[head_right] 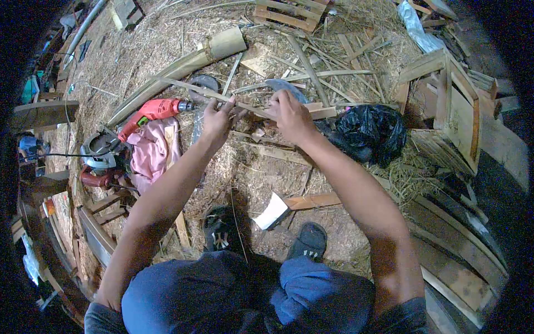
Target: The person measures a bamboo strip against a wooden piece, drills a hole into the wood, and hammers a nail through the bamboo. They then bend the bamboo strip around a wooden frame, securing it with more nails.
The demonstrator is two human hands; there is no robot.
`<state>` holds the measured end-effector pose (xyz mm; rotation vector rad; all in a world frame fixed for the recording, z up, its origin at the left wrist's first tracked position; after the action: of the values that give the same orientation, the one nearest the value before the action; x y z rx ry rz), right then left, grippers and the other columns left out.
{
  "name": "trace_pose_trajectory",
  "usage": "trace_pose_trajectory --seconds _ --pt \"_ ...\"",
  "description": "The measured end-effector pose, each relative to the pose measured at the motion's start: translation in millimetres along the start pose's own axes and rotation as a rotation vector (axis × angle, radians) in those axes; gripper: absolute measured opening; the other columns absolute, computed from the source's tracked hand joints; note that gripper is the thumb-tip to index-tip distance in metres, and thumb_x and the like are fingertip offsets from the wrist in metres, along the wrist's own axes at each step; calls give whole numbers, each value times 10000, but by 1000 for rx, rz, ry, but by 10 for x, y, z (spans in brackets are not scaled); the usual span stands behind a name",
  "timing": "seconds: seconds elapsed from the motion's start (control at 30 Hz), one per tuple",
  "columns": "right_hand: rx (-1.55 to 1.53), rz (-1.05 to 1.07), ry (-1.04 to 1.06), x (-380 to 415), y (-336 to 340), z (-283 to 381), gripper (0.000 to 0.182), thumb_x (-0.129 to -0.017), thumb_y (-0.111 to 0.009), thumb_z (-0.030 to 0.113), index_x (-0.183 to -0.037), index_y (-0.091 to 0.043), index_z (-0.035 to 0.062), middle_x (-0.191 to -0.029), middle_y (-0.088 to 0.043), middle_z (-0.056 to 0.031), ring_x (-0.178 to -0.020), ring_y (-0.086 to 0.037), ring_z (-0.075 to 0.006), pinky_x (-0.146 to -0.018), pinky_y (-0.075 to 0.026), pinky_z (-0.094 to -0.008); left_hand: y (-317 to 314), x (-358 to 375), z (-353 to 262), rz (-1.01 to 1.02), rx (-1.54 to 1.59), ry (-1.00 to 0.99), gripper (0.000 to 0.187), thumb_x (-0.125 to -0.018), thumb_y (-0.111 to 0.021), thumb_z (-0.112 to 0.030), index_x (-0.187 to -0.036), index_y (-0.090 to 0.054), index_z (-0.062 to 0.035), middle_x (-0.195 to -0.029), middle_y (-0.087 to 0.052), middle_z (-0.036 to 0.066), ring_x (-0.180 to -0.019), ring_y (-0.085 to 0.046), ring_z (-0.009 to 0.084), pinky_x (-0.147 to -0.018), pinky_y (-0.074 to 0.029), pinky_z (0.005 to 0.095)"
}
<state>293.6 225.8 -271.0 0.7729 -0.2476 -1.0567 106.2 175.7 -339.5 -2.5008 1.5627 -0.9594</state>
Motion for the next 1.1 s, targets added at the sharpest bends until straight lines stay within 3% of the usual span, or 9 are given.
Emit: trace_pose_trajectory --seconds 0.3,0.43,0.67,0.73,0.8,0.87,0.97,1.07,1.1 --pt "114 75 146 44 147 1 107 -889 -650 122 -922 -625 23 -941 -627 -142 -952 -607 -353 -833 -481 -445 206 -22 16 2 -345 99 289 -946 -696 -189 -1084 -568 31 -869 -670 94 -709 -675 167 -565 -543 269" --pt "448 196 324 243 153 28 116 -841 -658 108 -944 -631 63 -1046 -599 -87 -1048 -571 -293 -893 -464 -419 291 11 1 18 -338 118 267 -961 -674 -169 -1073 -569 49 -809 -658 82 -618 -632 141 -505 -503 253" --pt "686 229 347 324 136 48 115 -799 -631 107 -902 -616 58 -1046 -571 -70 -1065 -544 -280 -875 -466 -415 470 54 -73 55 -326 107 313 -994 -622 -263 -1119 -588 22 -827 -670 93 -633 -646 154 -524 -524 271" --pt "655 172 361 297 305 196 124 -792 -665 103 -889 -604 55 -997 -587 -95 -1021 -569 -307 -843 -477 -418 642 113 -220 -78 -510 38 300 -987 -631 -263 -1088 -607 19 -787 -674 89 -568 -612 132 -479 -488 263" --pt "303 80 86 190 559 142 161 -798 -702 101 -911 -601 46 -916 -615 -132 -926 -608 -340 -774 -482 -448 714 120 -310 -83 -512 -1 321 -980 -640 -281 -1078 -626 24 -787 -677 87 -568 -613 126 -486 -493 271" --pt "206 25 54 135 657 297 180 -829 -712 101 -965 -608 47 -887 -648 -163 -842 -624 -375 -722 -485 -448 638 161 -494 32 -573 -146 313 -980 -641 -277 -1072 -651 22 -781 -684 80 -602 -622 114 -496 -497 262" --pt "-16 178 -265 62 473 194 244 -829 -746 107 -1027 -623 36 -921 -686 -129 -831 -659 -276 -754 -502 -372 600 230 -745 85 -606 -241 267 -978 -645 -250 -1035 -710 2 -770 -700 56 -658 -627 87 -557 -505 256" --pt "-226 144 -240 -78 333 557 254 -830 -754 103 -1040 -637 21 -894 -684 -94 -826 -642 -194 -769 -507 -344 536 292 -1058 154 -731 -399 236 -953 -677 -233 -1017 -744 -16 -823 -733 56 -702 -641 85 -632 -518 264" --pt "-115 97 -39 -180 176 426 264 -826 -774 127 -1029 -655 6 -891 -683 -83 -823 -620 -161 -780 -504 -315 568 242 -1049 192 -727 -420 237 -944 -687 -239 -1026 -747 -25 -849 -742 65 -725 -652 93 -656 -524 270"
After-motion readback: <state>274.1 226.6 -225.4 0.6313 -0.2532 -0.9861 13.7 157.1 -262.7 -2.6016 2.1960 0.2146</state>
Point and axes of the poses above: each hand's wrist, its own x-axis away from the middle knuckle, its own y-axis out of the back of the hand, z = x × y, the point moved 10 cm from there along -x, towards the middle knuckle
